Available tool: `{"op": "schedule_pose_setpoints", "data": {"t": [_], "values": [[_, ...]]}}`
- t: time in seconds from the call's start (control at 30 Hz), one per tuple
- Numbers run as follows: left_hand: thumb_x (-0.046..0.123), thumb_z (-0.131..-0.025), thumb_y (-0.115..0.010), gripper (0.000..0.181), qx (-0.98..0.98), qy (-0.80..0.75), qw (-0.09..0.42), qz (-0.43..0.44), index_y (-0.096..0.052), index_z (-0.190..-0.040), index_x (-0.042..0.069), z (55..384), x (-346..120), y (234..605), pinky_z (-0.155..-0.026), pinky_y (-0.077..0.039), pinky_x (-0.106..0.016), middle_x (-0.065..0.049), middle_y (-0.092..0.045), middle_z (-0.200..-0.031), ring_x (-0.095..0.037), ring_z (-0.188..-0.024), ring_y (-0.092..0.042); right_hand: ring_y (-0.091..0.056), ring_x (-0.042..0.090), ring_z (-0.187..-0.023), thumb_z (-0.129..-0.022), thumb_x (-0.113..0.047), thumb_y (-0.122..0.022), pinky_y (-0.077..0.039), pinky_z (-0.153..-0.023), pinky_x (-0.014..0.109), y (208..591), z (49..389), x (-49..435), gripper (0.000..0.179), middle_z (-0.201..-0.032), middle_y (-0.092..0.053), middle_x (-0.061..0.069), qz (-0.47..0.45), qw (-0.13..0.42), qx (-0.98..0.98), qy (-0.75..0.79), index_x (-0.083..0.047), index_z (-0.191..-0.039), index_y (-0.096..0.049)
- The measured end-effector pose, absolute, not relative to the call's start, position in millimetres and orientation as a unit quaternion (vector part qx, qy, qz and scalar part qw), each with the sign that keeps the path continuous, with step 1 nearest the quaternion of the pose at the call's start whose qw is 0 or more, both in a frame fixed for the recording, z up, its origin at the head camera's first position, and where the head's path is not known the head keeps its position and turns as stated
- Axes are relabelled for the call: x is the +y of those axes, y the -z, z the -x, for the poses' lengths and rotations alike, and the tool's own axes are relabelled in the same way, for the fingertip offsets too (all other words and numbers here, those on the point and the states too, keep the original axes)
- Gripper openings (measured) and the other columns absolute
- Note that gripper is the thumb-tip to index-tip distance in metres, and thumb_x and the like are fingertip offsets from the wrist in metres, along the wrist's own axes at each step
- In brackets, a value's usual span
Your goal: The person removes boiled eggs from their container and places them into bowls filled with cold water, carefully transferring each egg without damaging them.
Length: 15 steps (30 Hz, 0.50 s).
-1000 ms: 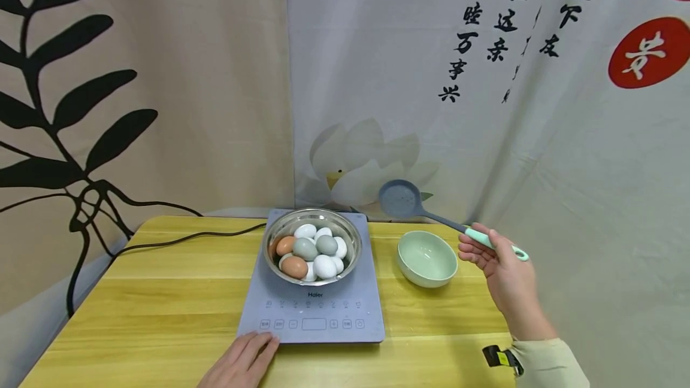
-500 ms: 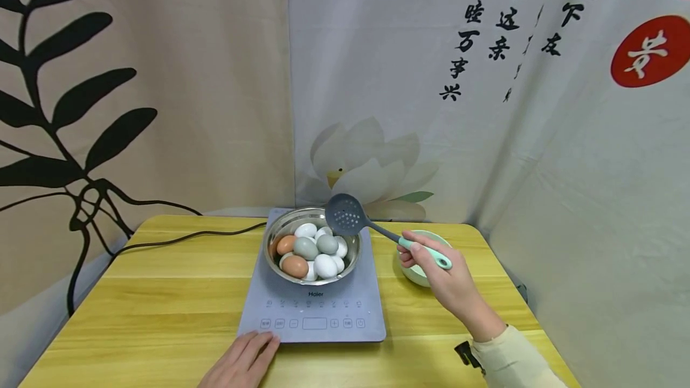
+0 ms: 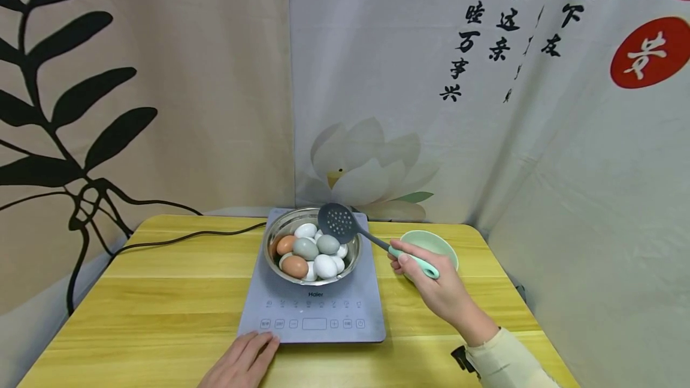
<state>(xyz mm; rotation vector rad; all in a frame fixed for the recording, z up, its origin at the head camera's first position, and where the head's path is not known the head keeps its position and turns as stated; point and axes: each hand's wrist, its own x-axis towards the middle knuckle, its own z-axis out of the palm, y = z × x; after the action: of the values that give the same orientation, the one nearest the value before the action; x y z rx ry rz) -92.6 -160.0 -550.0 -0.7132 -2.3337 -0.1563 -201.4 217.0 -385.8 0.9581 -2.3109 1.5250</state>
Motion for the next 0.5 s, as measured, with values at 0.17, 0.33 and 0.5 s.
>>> {"op": "schedule_pose_setpoints", "data": {"t": [0.17, 0.33, 0.5], "values": [[0.085, -0.092, -0.054, 0.081, -0.899, 0.053, 0.339, 0.271, -0.078, -0.125, 0.016, 91.8, -160.5, 549.3, -0.104, -0.043, -0.026, 0.001, -0.070, -0.128, -0.016, -0.118, -0.063, -0.076, 0.008, -0.099, -0.110, 0.001, -0.051, -0.068, -0.086, 0.038, 387.6, 199.7, 217.4, 0.034, -0.116, -0.076, 0.026, -0.321, 0.087, -0.778, -0.533, 0.010, -0.141, -0.063], [0.085, -0.091, -0.056, 0.081, -0.899, 0.060, 0.337, 0.274, -0.077, -0.127, 0.015, 92.1, -161.0, 549.6, -0.108, -0.036, -0.024, 0.000, -0.070, -0.128, -0.016, -0.117, -0.063, -0.076, 0.009, -0.099, -0.111, -0.002, -0.051, -0.068, -0.087, 0.038, 387.3, 197.9, 217.9, 0.034, -0.116, -0.076, 0.025, -0.307, 0.072, -0.772, -0.551, 0.010, -0.140, -0.064], [0.085, -0.090, -0.058, 0.082, -0.899, 0.066, 0.331, 0.280, -0.076, -0.128, 0.014, 92.3, -161.6, 549.4, -0.115, -0.027, -0.022, -0.001, -0.070, -0.129, -0.018, -0.117, -0.064, -0.077, 0.013, -0.097, -0.112, -0.005, -0.050, -0.068, -0.086, 0.037, 386.3, 199.6, 219.1, 0.034, -0.112, -0.079, 0.011, -0.287, 0.058, -0.766, -0.572, 0.013, -0.137, -0.064]]}}
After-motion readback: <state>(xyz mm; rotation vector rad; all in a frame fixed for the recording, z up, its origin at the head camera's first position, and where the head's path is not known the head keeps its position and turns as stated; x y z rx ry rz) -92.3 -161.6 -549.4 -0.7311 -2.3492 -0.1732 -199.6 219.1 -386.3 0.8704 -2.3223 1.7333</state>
